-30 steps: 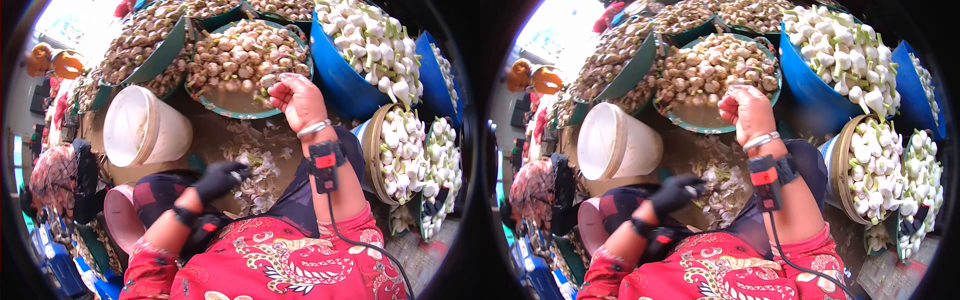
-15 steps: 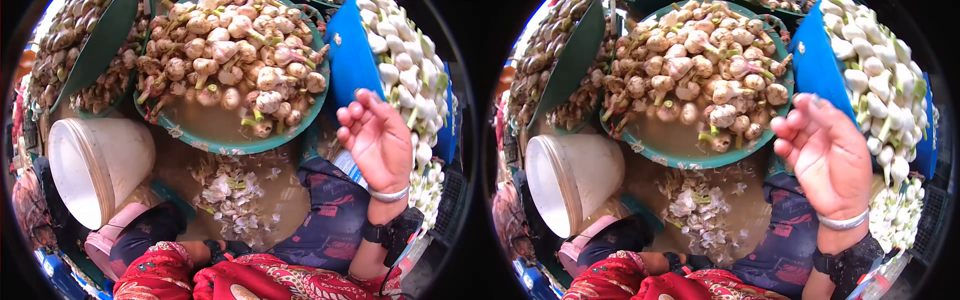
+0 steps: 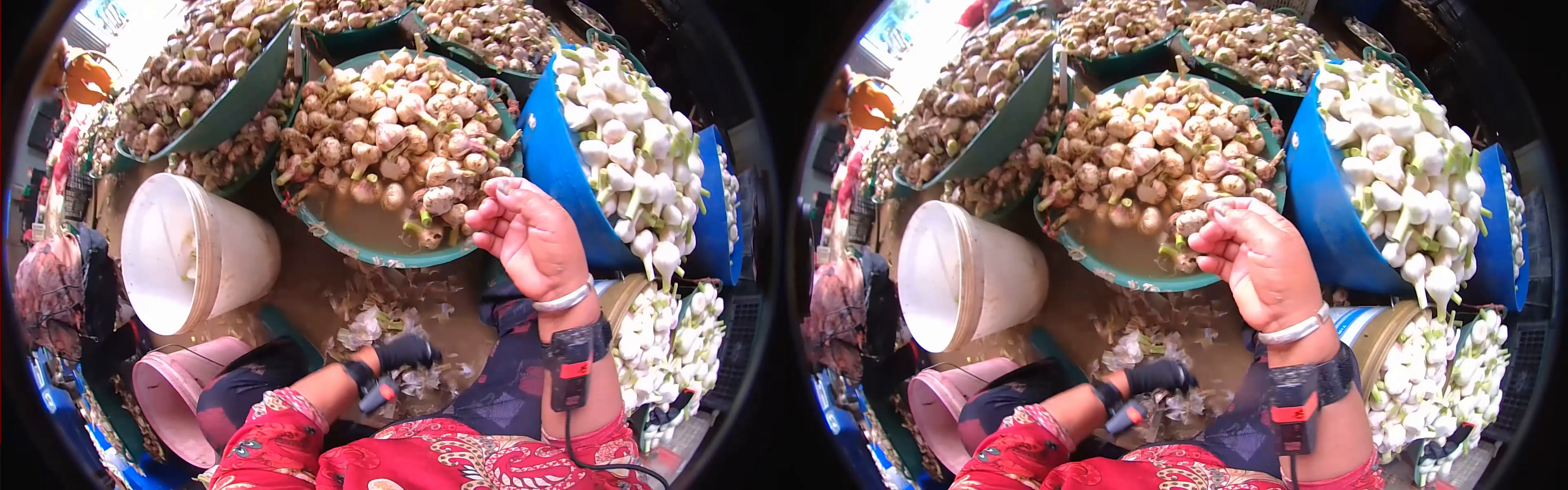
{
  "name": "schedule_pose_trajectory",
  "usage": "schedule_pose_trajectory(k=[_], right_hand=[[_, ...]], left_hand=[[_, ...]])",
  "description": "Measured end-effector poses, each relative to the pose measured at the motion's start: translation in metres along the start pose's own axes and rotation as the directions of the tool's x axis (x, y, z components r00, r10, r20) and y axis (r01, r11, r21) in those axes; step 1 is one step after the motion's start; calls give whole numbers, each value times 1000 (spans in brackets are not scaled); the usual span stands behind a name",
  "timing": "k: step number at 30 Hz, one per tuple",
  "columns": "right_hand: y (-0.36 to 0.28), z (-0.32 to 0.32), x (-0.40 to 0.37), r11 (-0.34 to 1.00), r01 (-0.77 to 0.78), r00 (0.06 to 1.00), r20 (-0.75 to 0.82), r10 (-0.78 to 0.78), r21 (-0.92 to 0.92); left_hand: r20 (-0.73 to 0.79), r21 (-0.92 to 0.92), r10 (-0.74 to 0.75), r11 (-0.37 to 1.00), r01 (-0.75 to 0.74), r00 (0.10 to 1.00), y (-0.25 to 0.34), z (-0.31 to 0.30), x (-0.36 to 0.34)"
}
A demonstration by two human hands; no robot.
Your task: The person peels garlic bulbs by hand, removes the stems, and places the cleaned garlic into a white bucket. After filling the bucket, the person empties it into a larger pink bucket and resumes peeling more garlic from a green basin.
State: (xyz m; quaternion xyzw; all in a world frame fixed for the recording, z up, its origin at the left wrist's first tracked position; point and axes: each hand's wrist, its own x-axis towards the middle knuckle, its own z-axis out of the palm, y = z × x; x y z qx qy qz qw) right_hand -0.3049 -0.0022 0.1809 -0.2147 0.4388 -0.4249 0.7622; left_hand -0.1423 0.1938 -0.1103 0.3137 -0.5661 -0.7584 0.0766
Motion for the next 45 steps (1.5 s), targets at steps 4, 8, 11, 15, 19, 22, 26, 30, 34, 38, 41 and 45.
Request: schedule_pose_trajectory(k=[4,8,11,15,19,22,26,30,34,38,41,45], right_hand=[[-13,-13,-16,994,108,994,29,-108,-3],[-23,-19,-13,985,160,986,-28,-163,-67],[-25,-20,-11,990,139,990,-13,-139,-35],[-25,-19,-9,989,138,988,-65,-141,-49],[-12,-19,-5,977,153,987,-27,-159,-147],[8,-4,-5,969,-51,998,8,55,-244],[55,25,-20,980,-160,946,266,186,-117],[77,35,-41,992,-116,918,376,126,-48],[84,59,-76,964,-186,805,532,261,-192],[97,76,-97,898,139,847,521,111,-417],[102,84,-103,905,157,828,552,97,-395],[109,105,-113,830,324,803,596,12,-454]], left_hand=[[-491,-399,-213,917,-1,845,141,-114,-17],[-772,-18,13,999,-42,635,204,-145,2],[-673,642,273,677,360,688,209,-150,47],[-712,481,73,775,409,698,190,-168,75],[-790,46,124,989,-143,601,216,-151,31],[-795,313,414,906,-286,444,230,-115,-21],[-751,-43,268,892,-450,603,266,-61,-83],[-875,-227,122,751,-620,468,254,-41,-141],[-777,-423,88,662,-619,624,249,-19,-171],[-820,-369,125,631,-682,559,247,-3,-191],[-823,-327,164,645,-690,543,258,5,-206],[-889,-186,204,660,-728,411,241,1,-215]])
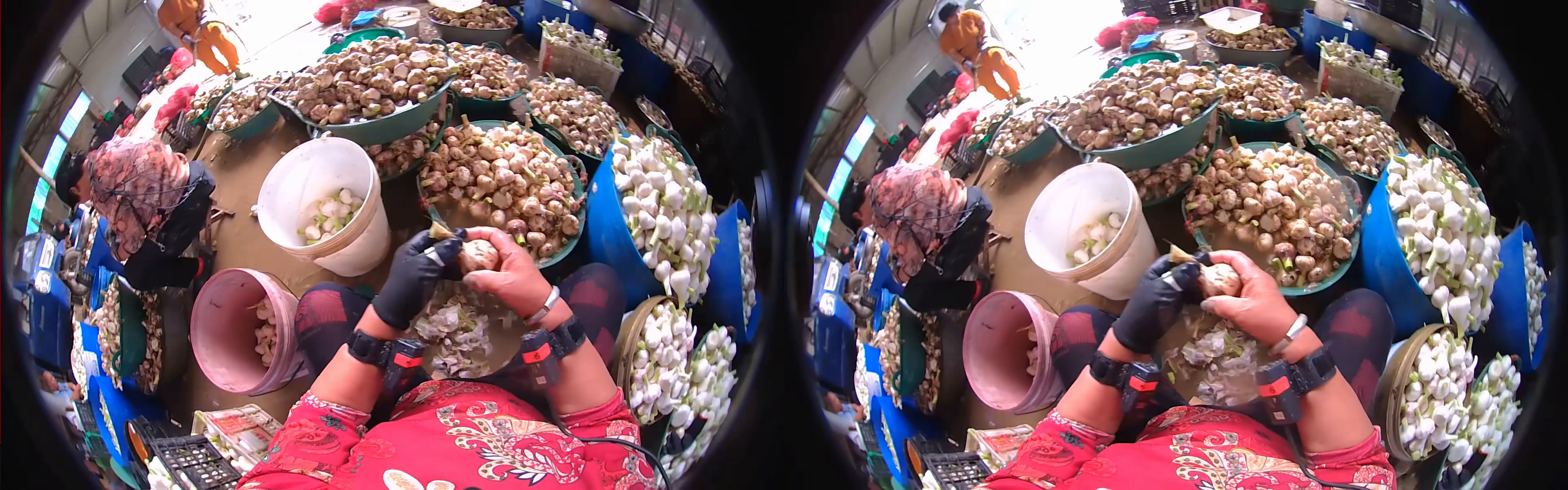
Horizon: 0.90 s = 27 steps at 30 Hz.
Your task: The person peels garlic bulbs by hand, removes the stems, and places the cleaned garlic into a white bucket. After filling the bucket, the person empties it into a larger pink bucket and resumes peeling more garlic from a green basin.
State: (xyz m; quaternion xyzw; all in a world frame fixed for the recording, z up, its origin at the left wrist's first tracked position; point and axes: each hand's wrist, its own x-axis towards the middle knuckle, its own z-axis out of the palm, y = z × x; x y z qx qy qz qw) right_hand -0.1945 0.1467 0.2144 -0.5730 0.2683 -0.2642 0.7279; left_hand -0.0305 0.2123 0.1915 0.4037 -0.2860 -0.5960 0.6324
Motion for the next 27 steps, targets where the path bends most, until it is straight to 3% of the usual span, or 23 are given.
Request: schedule_pose_trajectory(k=[1,3,5,8,11,14,19,26,27], right_hand=[[1,3,0,990,115,993,16,-114,-87],[1,9,0,971,145,989,17,-144,-189],[2,13,0,966,202,979,8,-203,-162],[1,20,-5,985,143,990,-11,-142,93],[3,15,-12,964,81,997,-6,-82,254],[6,3,-19,962,55,998,6,-58,269],[7,-9,-31,870,-35,999,11,34,492],[-1,-15,-40,899,29,1000,-8,-28,437],[0,-17,-41,831,-38,998,65,3,554]], left_hand=[[1,-22,-10,1000,10,1000,6,1,-3],[-12,-28,33,999,-34,999,20,7,-10],[-24,21,58,998,-58,998,18,-5,-12],[-13,72,81,994,-80,997,27,1,-21],[17,-3,17,1000,-17,1000,28,8,-22],[27,46,20,999,-21,999,19,10,-20],[80,22,-38,999,36,996,16,22,-21],[115,-70,7,998,1,993,12,37,-28],[117,-70,14,998,-6,993,14,36,-28]])
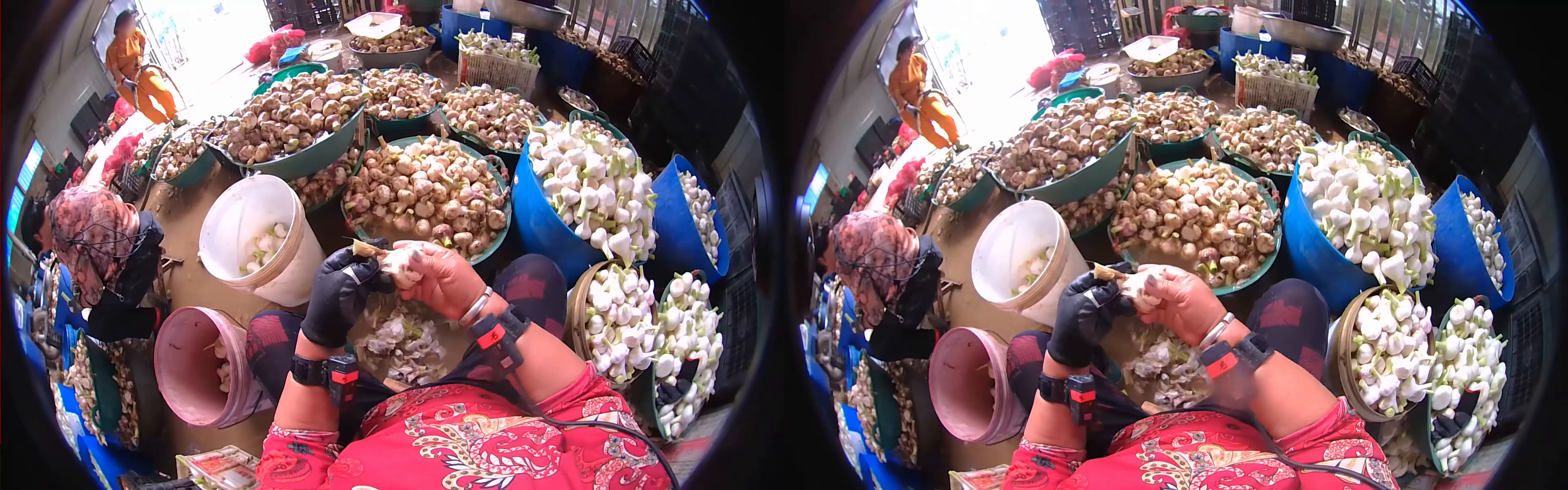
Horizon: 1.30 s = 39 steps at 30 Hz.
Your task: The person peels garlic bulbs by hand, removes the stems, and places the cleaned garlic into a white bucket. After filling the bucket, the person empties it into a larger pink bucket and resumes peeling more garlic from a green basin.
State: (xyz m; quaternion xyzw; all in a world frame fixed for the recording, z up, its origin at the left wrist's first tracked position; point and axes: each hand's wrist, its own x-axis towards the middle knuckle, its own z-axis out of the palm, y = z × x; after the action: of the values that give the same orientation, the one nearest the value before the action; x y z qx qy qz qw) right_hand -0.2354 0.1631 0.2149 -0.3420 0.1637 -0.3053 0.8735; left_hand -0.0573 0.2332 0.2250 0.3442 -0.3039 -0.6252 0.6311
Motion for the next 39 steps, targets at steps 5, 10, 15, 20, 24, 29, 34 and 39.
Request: schedule_pose_trajectory(k=[5,10,15,20,24,29,34,39], right_hand=[[-1,4,2,995,84,991,-98,-88,-45],[-7,0,14,976,139,974,-153,-165,-167],[-10,-22,31,971,171,975,-113,-191,-169],[-15,-67,48,973,-205,978,-23,209,107],[-15,-83,49,730,-611,791,243,561,306],[-14,-91,62,834,-469,876,278,395,292],[-23,-101,66,909,-342,939,62,337,237],[-22,-86,66,974,-224,945,-236,225,34]], left_hand=[[227,621,325,678,-393,918,0,-3,-2],[-55,-40,9,999,-11,998,-4,6,17],[-132,180,-58,980,81,990,-13,5,47],[-185,444,-20,890,102,982,-29,-12,70],[19,805,182,580,-123,983,-40,-36,95],[-108,466,-5,883,55,994,-41,-17,102],[-154,502,-48,857,120,987,-33,3,87],[-228,235,33,972,22,973,-52,1,92]])
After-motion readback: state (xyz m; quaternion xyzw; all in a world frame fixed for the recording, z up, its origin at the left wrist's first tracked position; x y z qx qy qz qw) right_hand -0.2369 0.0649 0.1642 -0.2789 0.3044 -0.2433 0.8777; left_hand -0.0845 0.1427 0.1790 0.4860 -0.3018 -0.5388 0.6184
